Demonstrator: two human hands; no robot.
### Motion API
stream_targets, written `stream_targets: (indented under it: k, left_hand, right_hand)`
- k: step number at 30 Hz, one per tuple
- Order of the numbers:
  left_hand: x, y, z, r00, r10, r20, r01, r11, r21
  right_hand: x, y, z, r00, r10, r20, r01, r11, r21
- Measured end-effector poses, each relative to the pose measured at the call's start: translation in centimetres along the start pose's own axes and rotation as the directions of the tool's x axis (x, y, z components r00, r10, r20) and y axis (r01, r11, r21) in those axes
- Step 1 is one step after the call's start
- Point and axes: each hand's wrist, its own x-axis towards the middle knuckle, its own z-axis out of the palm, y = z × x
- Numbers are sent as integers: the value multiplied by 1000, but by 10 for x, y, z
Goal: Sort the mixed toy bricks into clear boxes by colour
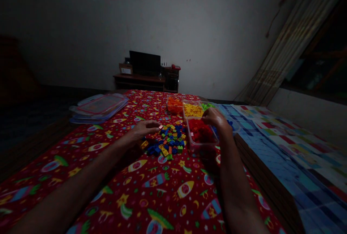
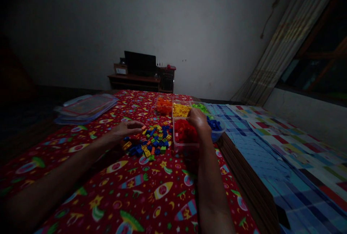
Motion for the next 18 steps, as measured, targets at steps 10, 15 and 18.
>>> stream_targets:
  k: [10,15,18]
  left_hand:
    - [2,-7,8,996,-47,75,53,996,-73]
    - [4,-12,8,994,-74,81,83,990,-117]
    - [6,-17,8,993,-82,82,92,988,-126]
  right_hand:
    - [-18,2,43,1000,-8,17,11,980,-199]
    - [-18,4,31,1000,-20,13,21,994,-108]
    - [-12,2,29,995,-82,-64,79,996,-48]
